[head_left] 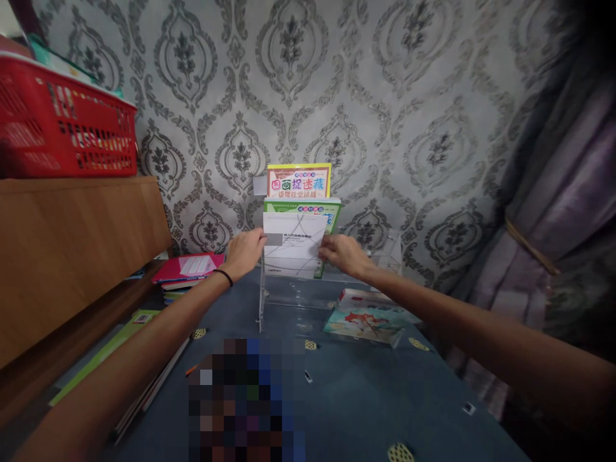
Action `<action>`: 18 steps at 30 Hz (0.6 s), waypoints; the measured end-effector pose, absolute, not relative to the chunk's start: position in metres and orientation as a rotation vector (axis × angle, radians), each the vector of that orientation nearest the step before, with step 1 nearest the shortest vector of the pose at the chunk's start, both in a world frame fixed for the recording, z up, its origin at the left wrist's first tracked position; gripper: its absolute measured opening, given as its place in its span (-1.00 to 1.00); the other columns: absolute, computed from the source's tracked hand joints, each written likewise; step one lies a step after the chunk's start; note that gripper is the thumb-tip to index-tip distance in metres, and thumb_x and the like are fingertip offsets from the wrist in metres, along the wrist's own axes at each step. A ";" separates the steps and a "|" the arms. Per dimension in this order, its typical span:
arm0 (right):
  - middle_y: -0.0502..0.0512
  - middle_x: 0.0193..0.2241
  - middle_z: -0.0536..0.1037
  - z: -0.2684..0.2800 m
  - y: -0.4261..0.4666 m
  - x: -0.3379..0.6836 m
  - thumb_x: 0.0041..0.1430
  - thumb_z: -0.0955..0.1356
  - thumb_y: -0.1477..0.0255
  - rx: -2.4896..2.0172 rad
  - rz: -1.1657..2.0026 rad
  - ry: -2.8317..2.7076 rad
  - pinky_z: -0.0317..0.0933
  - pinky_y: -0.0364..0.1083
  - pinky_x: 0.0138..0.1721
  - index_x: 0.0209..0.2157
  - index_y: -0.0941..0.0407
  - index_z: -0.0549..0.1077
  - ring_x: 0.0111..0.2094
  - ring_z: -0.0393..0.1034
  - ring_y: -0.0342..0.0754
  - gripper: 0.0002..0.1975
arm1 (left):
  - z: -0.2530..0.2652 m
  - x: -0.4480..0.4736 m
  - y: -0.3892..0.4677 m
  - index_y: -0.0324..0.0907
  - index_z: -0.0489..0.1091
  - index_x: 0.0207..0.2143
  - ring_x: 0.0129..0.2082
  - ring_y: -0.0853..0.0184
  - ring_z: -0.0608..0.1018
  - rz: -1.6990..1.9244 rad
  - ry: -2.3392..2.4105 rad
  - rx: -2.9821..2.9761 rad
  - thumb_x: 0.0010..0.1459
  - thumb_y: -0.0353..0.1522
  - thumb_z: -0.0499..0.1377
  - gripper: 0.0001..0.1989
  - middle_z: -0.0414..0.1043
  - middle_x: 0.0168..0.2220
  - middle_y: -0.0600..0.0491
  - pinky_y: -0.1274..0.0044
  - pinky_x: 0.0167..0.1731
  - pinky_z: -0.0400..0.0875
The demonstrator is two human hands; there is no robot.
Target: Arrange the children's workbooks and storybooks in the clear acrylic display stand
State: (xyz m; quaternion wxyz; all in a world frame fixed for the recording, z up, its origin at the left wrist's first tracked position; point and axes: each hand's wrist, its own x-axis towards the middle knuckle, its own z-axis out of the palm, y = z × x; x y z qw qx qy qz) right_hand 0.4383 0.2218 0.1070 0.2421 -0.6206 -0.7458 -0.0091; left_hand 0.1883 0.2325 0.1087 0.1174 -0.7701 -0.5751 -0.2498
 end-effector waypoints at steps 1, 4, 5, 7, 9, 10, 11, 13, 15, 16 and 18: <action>0.06 -0.39 0.67 0.107 0.222 0.438 0.21 0.32 0.53 -1.701 -0.026 -2.040 0.23 -0.21 -0.34 -0.39 0.11 0.51 -0.29 0.56 -0.04 -0.86 | 0.108 0.188 0.233 -0.12 0.45 -0.08 -0.11 0.14 0.58 -0.723 -1.684 -2.252 0.39 -0.27 -0.02 -0.72 0.58 -0.13 -0.09 0.44 -0.20 0.33; 0.09 -0.38 0.67 0.108 0.220 0.437 0.20 0.32 0.53 -1.723 -0.035 -2.033 0.23 -0.19 -0.35 -0.38 0.12 0.52 -0.30 0.56 -0.03 -0.86 | 0.107 0.188 0.234 -0.12 0.44 -0.08 -0.08 0.12 0.58 -0.714 -1.684 -2.260 0.40 -0.27 -0.03 -0.72 0.58 -0.10 -0.09 0.43 -0.19 0.34; 0.09 -0.38 0.67 0.109 0.219 0.437 0.20 0.32 0.52 -1.731 -0.041 -2.030 0.22 -0.19 -0.35 -0.37 0.12 0.52 -0.30 0.56 -0.02 -0.87 | 0.107 0.188 0.234 -0.12 0.44 -0.09 -0.07 0.13 0.57 -0.713 -1.680 -2.266 0.40 -0.27 -0.04 -0.72 0.58 -0.10 -0.09 0.43 -0.18 0.34; 0.11 -0.35 0.67 0.110 0.216 0.435 0.19 0.32 0.52 -1.744 -0.057 -2.026 0.21 -0.18 -0.34 -0.36 0.12 0.52 -0.28 0.55 -0.01 -0.88 | 0.106 0.188 0.233 -0.12 0.44 -0.10 -0.06 0.13 0.58 -0.713 -1.675 -2.275 0.39 -0.28 -0.03 -0.73 0.58 -0.09 -0.09 0.44 -0.18 0.35; 0.12 -0.34 0.67 0.112 0.213 0.434 0.20 0.33 0.50 -1.755 -0.077 -2.020 0.19 -0.17 -0.34 -0.35 0.12 0.52 -0.25 0.55 0.01 -0.89 | 0.105 0.188 0.232 -0.13 0.42 -0.09 -0.09 0.13 0.59 -0.710 -1.679 -2.271 0.39 -0.28 -0.02 -0.75 0.58 -0.11 -0.10 0.44 -0.19 0.36; 0.12 -0.33 0.67 0.112 0.211 0.433 0.20 0.33 0.49 -1.760 -0.086 -2.016 0.18 -0.16 -0.34 -0.35 0.12 0.52 -0.25 0.55 0.01 -0.90 | 0.104 0.189 0.232 -0.14 0.40 -0.06 -0.10 0.13 0.60 -0.709 -1.686 -2.269 0.38 -0.28 -0.01 -0.75 0.58 -0.12 -0.11 0.44 -0.20 0.36; 0.12 -0.33 0.66 0.113 0.210 0.433 0.21 0.33 0.48 -1.765 -0.093 -2.013 0.18 -0.16 -0.35 -0.35 0.12 0.52 -0.24 0.55 0.01 -0.90 | 0.104 0.190 0.231 -0.15 0.38 -0.03 -0.11 0.12 0.60 -0.709 -1.695 -2.271 0.38 -0.27 0.00 -0.75 0.59 -0.13 -0.12 0.43 -0.21 0.37; 0.10 -0.34 0.66 0.113 0.207 0.432 0.22 0.33 0.45 -1.774 -0.104 -2.007 0.16 -0.16 -0.35 -0.35 0.11 0.51 -0.26 0.54 -0.01 -0.89 | 0.103 0.192 0.230 -0.19 0.33 0.02 -0.10 0.09 0.60 -0.718 -1.720 -2.284 0.37 -0.27 0.02 -0.73 0.59 -0.14 -0.15 0.42 -0.20 0.38; 0.09 -0.34 0.66 0.115 0.204 0.432 0.24 0.33 0.43 -1.784 -0.115 -1.995 0.15 -0.16 -0.36 -0.35 0.10 0.51 -0.27 0.53 -0.02 -0.88 | 0.103 0.194 0.231 -0.22 0.30 0.04 -0.07 0.08 0.60 -0.738 -1.748 -2.310 0.36 -0.27 0.03 -0.71 0.58 -0.12 -0.16 0.41 -0.17 0.38; 0.09 -0.34 0.66 0.116 0.203 0.433 0.25 0.32 0.41 -1.792 -0.124 -1.984 0.14 -0.15 -0.37 -0.35 0.09 0.52 -0.27 0.53 -0.01 -0.87 | 0.103 0.194 0.231 -0.22 0.29 0.05 -0.06 0.07 0.60 -0.749 -1.761 -2.323 0.36 -0.28 0.04 -0.71 0.58 -0.11 -0.17 0.41 -0.16 0.38; 0.12 -0.33 0.65 0.118 0.200 0.433 0.26 0.32 0.35 -1.829 -0.144 -1.940 0.11 -0.13 -0.41 -0.36 0.09 0.51 -0.27 0.52 0.02 -0.82 | 0.104 0.195 0.232 -0.22 0.28 0.06 -0.04 0.08 0.59 -0.759 -1.783 -2.342 0.36 -0.28 0.03 -0.71 0.58 -0.08 -0.17 0.41 -0.14 0.38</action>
